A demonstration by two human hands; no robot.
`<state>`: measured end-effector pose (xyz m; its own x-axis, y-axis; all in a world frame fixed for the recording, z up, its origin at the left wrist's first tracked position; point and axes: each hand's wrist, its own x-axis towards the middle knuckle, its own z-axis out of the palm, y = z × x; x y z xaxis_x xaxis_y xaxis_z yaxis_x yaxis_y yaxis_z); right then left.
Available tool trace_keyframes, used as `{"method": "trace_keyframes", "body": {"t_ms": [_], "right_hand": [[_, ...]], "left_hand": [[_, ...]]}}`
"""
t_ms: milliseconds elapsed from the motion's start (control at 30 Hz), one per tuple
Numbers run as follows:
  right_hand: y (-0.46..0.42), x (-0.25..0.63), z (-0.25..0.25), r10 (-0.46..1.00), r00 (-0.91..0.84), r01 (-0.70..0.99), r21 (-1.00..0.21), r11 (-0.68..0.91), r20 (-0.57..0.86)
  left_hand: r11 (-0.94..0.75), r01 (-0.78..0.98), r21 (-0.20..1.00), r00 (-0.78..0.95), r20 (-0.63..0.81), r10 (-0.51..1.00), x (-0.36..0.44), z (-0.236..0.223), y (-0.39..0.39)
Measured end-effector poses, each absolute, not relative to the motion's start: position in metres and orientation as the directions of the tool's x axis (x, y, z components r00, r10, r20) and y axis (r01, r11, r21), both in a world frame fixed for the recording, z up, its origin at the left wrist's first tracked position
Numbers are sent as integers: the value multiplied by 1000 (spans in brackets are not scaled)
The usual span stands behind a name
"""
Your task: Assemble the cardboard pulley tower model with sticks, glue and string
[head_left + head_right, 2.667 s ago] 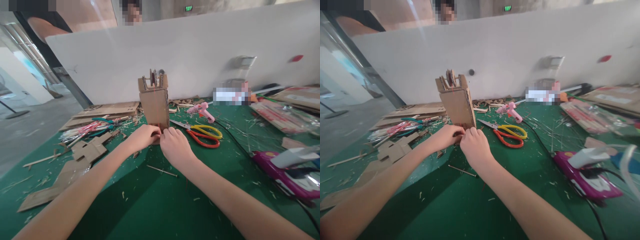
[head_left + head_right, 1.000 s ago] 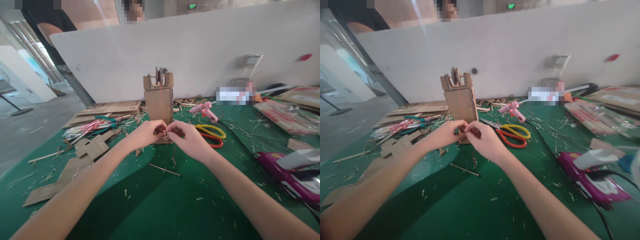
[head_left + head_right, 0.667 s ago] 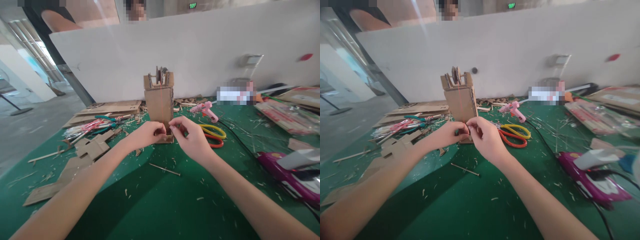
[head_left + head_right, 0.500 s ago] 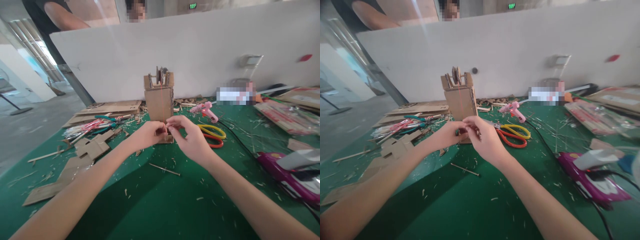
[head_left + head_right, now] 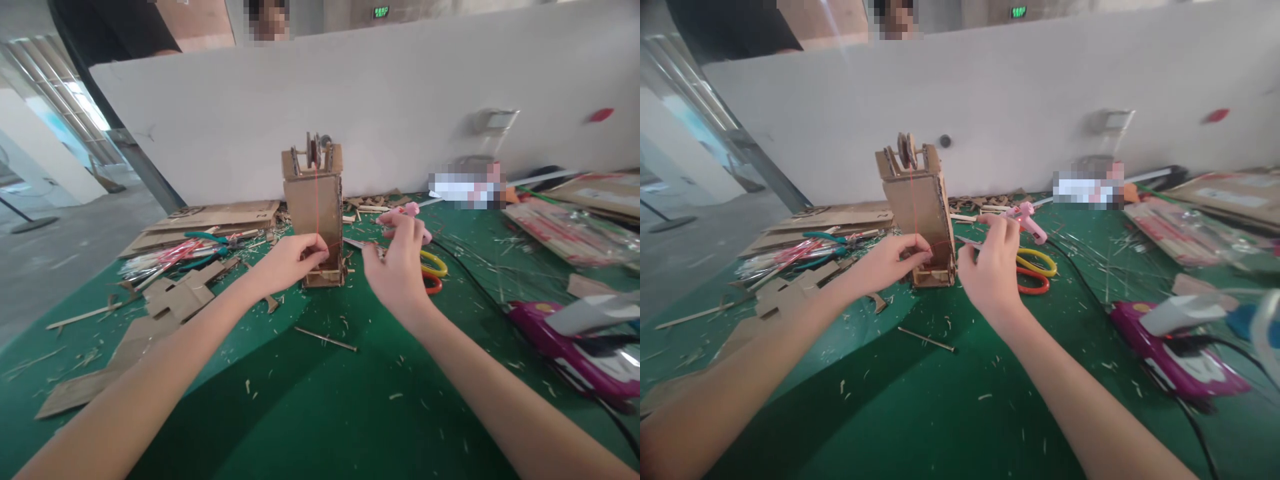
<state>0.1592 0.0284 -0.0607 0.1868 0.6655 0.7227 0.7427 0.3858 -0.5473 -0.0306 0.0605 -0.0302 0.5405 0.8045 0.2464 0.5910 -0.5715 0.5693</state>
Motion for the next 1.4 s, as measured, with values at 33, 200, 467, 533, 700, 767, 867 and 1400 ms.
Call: {"method": "trace_keyframes", "body": {"t_ms": [33, 200, 467, 533, 700, 767, 867, 1400], "right_hand": [[23, 158, -58, 606, 92, 808, -415, 418, 790], [4, 149, -50, 436, -413, 720, -7, 694, 799], [-4, 130, -66, 728, -586, 796, 85, 599, 356], [-4, 127, -66, 801, -493, 866, 98, 491, 339], [8, 124, -66, 870, -302, 950, 49, 308, 390], [15, 124, -67, 876, -253, 959, -12, 283, 409], [22, 124, -68, 890, -186, 945, -174, 279, 417], [30, 156, -70, 519, -426, 671, -126, 730, 741]], "left_hand": [[-571, 591, 570, 538, 249, 805, -31, -30, 61], [-574, 565, 593, 526, 277, 804, -29, -27, 58], [-582, 518, 627, 523, 306, 795, -30, -24, 55], [-576, 515, 635, 524, 299, 798, -30, -25, 56], [-565, 505, 653, 550, 261, 793, -31, -25, 58], [-564, 502, 656, 556, 255, 791, -32, -24, 57], [-554, 501, 665, 544, 256, 799, -31, -22, 55], [-617, 572, 541, 593, 247, 766, -34, -28, 59]]}}
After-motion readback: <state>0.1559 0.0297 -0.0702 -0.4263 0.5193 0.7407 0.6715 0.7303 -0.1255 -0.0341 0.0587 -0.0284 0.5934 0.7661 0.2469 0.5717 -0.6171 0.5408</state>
